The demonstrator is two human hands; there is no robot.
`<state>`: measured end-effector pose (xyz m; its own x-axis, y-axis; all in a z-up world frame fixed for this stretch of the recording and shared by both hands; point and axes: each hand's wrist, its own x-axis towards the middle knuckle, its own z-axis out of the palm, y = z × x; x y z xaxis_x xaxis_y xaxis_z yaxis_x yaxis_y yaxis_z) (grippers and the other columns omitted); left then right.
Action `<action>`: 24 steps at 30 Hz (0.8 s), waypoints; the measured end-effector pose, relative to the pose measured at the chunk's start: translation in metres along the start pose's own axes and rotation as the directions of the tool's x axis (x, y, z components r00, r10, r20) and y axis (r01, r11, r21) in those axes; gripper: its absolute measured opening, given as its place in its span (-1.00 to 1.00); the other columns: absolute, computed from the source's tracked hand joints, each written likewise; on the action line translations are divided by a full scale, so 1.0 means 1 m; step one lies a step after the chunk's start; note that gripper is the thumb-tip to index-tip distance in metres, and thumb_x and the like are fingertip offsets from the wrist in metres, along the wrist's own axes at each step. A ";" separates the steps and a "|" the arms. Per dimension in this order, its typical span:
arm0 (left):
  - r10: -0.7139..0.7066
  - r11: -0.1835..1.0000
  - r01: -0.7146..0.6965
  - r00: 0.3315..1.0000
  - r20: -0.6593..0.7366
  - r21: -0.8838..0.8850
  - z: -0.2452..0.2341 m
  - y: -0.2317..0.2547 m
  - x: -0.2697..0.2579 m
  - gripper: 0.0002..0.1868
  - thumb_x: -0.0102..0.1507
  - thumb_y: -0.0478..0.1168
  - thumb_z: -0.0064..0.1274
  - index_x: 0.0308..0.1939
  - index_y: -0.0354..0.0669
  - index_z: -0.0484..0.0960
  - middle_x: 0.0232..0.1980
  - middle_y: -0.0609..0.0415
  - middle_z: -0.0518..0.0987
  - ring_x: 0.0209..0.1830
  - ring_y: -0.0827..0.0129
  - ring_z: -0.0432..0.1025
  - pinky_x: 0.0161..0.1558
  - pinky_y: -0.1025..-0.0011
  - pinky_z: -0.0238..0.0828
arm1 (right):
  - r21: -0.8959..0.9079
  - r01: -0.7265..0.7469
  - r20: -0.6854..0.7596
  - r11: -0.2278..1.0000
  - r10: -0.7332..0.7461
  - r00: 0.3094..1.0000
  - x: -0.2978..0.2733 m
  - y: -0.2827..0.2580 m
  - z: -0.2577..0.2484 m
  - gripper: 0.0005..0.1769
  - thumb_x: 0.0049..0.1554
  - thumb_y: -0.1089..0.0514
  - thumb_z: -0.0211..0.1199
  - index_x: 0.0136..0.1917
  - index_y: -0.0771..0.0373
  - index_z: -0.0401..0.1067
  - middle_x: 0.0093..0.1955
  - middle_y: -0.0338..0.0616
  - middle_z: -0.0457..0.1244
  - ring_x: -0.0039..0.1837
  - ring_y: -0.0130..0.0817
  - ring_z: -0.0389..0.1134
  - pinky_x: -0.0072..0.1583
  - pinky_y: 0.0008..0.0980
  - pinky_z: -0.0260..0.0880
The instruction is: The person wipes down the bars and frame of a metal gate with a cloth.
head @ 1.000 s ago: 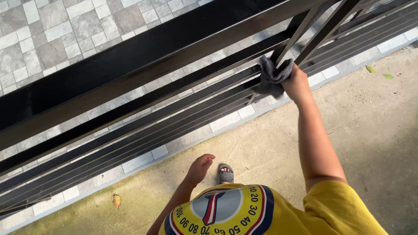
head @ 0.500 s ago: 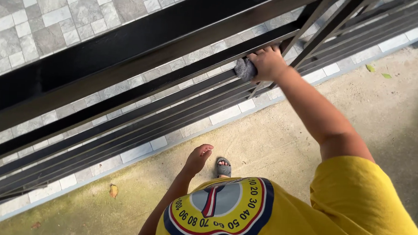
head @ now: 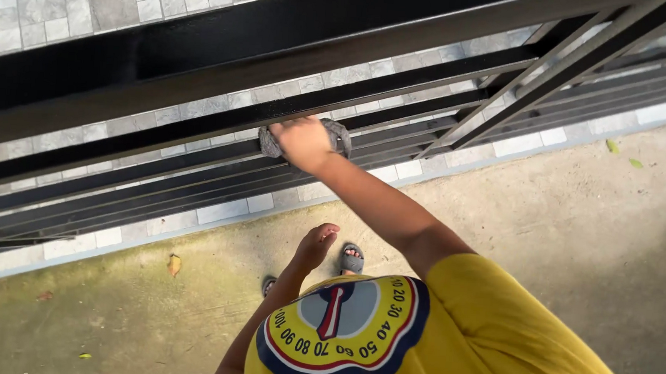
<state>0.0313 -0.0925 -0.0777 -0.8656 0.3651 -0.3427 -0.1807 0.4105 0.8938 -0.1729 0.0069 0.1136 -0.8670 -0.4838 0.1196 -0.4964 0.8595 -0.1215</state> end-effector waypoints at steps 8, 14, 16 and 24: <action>0.018 1.000 -0.018 1.000 -0.003 -0.008 0.000 0.019 0.002 -0.71 0.34 -0.12 0.00 0.09 -0.08 0.63 -0.06 -0.05 0.66 -0.10 0.22 0.56 -0.04 0.31 0.48 | -0.387 -0.226 -0.066 0.894 0.217 0.974 -0.145 0.237 -0.059 -0.48 -0.12 0.00 0.42 0.12 0.16 0.48 0.03 0.00 0.38 0.14 -0.05 0.42 0.18 -0.01 0.41; 0.051 0.998 -0.052 0.997 -0.065 -0.021 -0.002 -0.005 -0.019 -0.72 0.35 -0.12 -0.01 0.09 -0.09 0.63 -0.07 -0.06 0.67 -0.11 0.22 0.57 -0.04 0.31 0.47 | -0.398 -0.272 0.268 0.876 0.395 0.879 -0.123 0.261 -0.066 -0.47 0.02 -0.24 0.36 0.12 0.11 0.49 -0.03 -0.01 0.43 0.06 -0.11 0.49 0.13 -0.14 0.51; 0.059 0.997 -0.065 0.991 -0.117 -0.050 -0.009 -0.015 -0.029 -0.72 0.36 -0.14 -0.02 0.09 -0.09 0.63 -0.05 -0.05 0.67 -0.11 0.22 0.56 -0.04 0.31 0.46 | -0.397 -0.255 0.420 0.882 0.422 0.804 -0.095 0.228 -0.075 -0.37 0.03 -0.37 0.35 0.15 0.10 0.49 -0.01 0.01 0.43 0.06 -0.09 0.49 0.11 -0.11 0.50; -0.156 0.982 0.108 0.926 -0.345 -0.155 -0.044 -0.016 -0.106 -0.71 0.36 -0.11 -0.03 0.11 -0.06 0.63 -0.11 -0.05 0.62 -0.18 0.23 0.54 -0.10 0.30 0.47 | -0.089 -0.073 0.546 0.993 0.110 0.831 0.036 0.026 -0.023 -0.23 -0.11 -0.43 0.50 0.07 0.22 0.57 0.07 0.09 0.42 0.17 -0.02 0.45 0.19 -0.09 0.44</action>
<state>0.1056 -0.1741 -0.0429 -0.9342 -0.0142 -0.3565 -0.3427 0.3132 0.8857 -0.2160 0.0159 0.1375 -0.7987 -0.3977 -0.4515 -0.4262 0.9036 -0.0419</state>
